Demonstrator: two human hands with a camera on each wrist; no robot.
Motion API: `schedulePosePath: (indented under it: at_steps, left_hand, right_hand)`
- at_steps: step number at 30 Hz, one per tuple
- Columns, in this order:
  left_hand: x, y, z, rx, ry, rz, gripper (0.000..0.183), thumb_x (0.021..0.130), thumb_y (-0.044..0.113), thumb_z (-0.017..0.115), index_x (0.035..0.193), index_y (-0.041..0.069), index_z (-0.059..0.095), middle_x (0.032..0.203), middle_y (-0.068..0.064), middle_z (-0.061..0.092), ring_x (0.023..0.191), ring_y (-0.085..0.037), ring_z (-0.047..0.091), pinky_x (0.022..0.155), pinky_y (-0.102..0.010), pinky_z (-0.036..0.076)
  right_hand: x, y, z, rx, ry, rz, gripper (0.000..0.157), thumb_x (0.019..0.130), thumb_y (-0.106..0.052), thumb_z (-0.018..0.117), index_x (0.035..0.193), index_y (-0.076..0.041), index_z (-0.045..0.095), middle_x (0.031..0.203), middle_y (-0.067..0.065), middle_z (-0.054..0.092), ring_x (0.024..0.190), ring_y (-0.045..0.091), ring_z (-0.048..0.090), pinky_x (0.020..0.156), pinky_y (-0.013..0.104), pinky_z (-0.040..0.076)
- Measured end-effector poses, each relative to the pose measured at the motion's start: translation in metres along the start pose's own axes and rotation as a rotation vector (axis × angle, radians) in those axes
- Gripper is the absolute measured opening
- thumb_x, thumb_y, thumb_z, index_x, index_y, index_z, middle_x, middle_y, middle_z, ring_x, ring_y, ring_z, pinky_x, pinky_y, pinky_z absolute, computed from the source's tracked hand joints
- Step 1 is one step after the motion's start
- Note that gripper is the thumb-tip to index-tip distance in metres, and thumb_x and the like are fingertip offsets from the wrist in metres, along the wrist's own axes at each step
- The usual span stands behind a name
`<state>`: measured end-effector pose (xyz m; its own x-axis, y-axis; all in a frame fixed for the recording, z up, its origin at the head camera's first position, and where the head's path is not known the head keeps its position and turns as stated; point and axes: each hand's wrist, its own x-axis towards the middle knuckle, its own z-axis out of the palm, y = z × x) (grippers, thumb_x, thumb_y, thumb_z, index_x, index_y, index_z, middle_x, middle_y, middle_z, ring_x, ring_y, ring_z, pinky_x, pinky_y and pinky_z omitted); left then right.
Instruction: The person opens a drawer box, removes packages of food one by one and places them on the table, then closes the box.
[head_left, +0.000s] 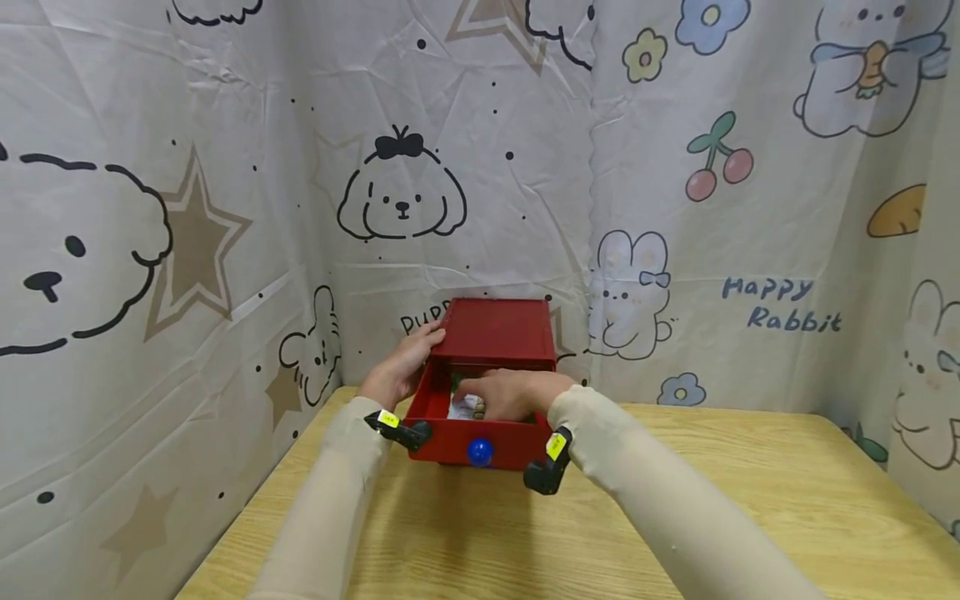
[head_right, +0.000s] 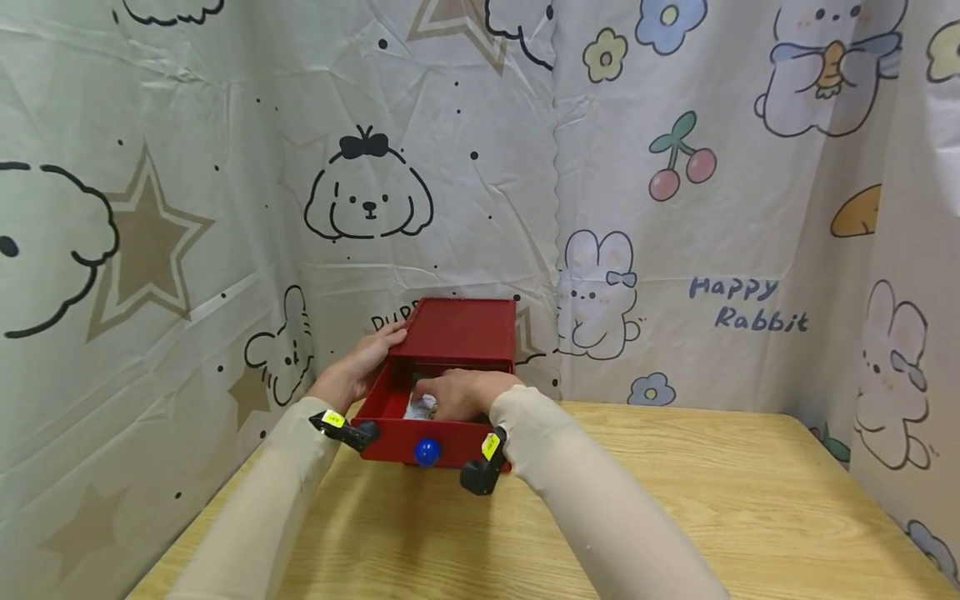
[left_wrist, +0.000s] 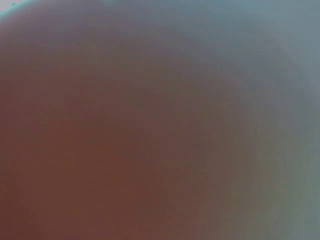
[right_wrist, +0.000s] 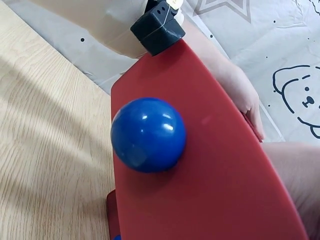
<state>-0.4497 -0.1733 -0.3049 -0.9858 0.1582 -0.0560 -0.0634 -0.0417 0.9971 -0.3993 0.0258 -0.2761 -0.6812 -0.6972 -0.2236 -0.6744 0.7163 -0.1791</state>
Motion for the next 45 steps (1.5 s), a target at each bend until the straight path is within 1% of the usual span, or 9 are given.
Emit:
schedulePosePath:
  at_steps: [5, 14, 23, 28, 32, 35, 39, 42, 45]
  left_hand:
    - [-0.001, 0.001, -0.001, 0.005, 0.001, 0.012, 0.057, 0.114, 0.028, 0.039, 0.166, 0.018, 0.021, 0.158, -0.019, 0.038, 0.139, -0.037, 0.044, 0.113, -0.056, 0.035]
    - [-0.001, 0.002, -0.002, 0.000, -0.004, 0.010, 0.057, 0.114, 0.027, 0.038, 0.167, 0.018, 0.020, 0.158, -0.020, 0.038, 0.139, -0.037, 0.044, 0.114, -0.055, 0.035]
    - [-0.002, 0.001, -0.003, 0.006, -0.007, -0.007, 0.058, 0.114, 0.028, 0.039, 0.167, 0.018, 0.019, 0.158, -0.020, 0.039, 0.140, -0.037, 0.043, 0.114, -0.056, 0.035]
    - [-0.002, -0.001, -0.003, 0.010, -0.011, -0.002, 0.058, 0.113, 0.028, 0.039, 0.167, 0.017, 0.019, 0.157, -0.020, 0.040, 0.139, -0.037, 0.044, 0.113, -0.056, 0.035]
    - [-0.001, -0.001, -0.002, 0.018, -0.009, -0.001, 0.058, 0.113, 0.029, 0.040, 0.167, 0.017, 0.020, 0.156, -0.020, 0.040, 0.138, -0.036, 0.045, 0.113, -0.054, 0.037]
    - [0.000, -0.001, -0.002, 0.028, -0.004, 0.001, 0.058, 0.113, 0.029, 0.041, 0.166, 0.018, 0.022, 0.157, -0.019, 0.040, 0.138, -0.036, 0.045, 0.112, -0.054, 0.038]
    - [0.000, -0.001, -0.002, 0.036, 0.001, -0.003, 0.056, 0.113, 0.030, 0.042, 0.166, 0.019, 0.025, 0.158, -0.017, 0.039, 0.140, -0.036, 0.043, 0.113, -0.056, 0.036]
    - [0.000, -0.001, -0.001, 0.040, 0.003, -0.004, 0.055, 0.113, 0.030, 0.041, 0.165, 0.020, 0.026, 0.158, -0.016, 0.039, 0.141, -0.035, 0.041, 0.114, -0.058, 0.034]
    - [0.000, 0.000, -0.001, 0.038, 0.005, 0.001, 0.055, 0.113, 0.030, 0.041, 0.165, 0.020, 0.027, 0.158, -0.017, 0.039, 0.142, -0.035, 0.040, 0.114, -0.058, 0.033]
  right_hand:
    - [0.001, -0.001, -0.003, -0.015, 0.008, -0.003, 0.048, 0.097, -0.033, 0.069, 0.143, -0.026, 0.057, 0.141, 0.005, 0.056, 0.122, 0.021, 0.050, 0.106, 0.045, 0.042]
    - [0.004, -0.001, -0.004, -0.056, 0.039, -0.011, 0.045, 0.097, -0.025, 0.071, 0.141, -0.025, 0.060, 0.122, -0.002, 0.061, 0.108, 0.017, 0.053, 0.098, 0.038, 0.046]
    - [0.001, -0.001, -0.003, 0.006, 0.016, 0.012, 0.047, 0.095, -0.038, 0.067, 0.140, -0.029, 0.059, 0.138, 0.004, 0.056, 0.118, 0.021, 0.050, 0.101, 0.044, 0.044]
    - [0.003, 0.001, 0.003, 0.035, 0.058, -0.012, 0.039, 0.096, -0.040, 0.068, 0.130, -0.024, 0.060, 0.127, 0.005, 0.057, 0.113, 0.022, 0.051, 0.096, 0.043, 0.045]
    - [0.007, 0.006, 0.006, 0.044, 0.083, -0.010, 0.028, 0.096, -0.037, 0.070, 0.117, -0.022, 0.058, 0.113, 0.001, 0.055, 0.103, 0.020, 0.052, 0.087, 0.039, 0.046]
    - [0.008, 0.008, 0.007, 0.040, 0.091, -0.012, 0.024, 0.096, -0.033, 0.070, 0.112, -0.020, 0.057, 0.110, 0.001, 0.054, 0.100, 0.019, 0.052, 0.085, 0.038, 0.046]
    - [0.007, 0.008, 0.005, 0.041, 0.094, -0.036, 0.031, 0.095, -0.027, 0.069, 0.123, -0.018, 0.058, 0.114, 0.002, 0.058, 0.102, 0.020, 0.054, 0.089, 0.038, 0.046]
    - [0.005, 0.007, 0.003, 0.043, 0.095, -0.046, 0.046, 0.094, -0.024, 0.067, 0.137, -0.016, 0.056, 0.127, 0.004, 0.060, 0.111, 0.021, 0.054, 0.099, 0.040, 0.045]
    - [0.004, 0.004, 0.001, 0.040, 0.111, -0.027, 0.057, 0.095, -0.027, 0.066, 0.149, -0.015, 0.051, 0.142, 0.009, 0.055, 0.124, 0.025, 0.052, 0.108, 0.044, 0.042]
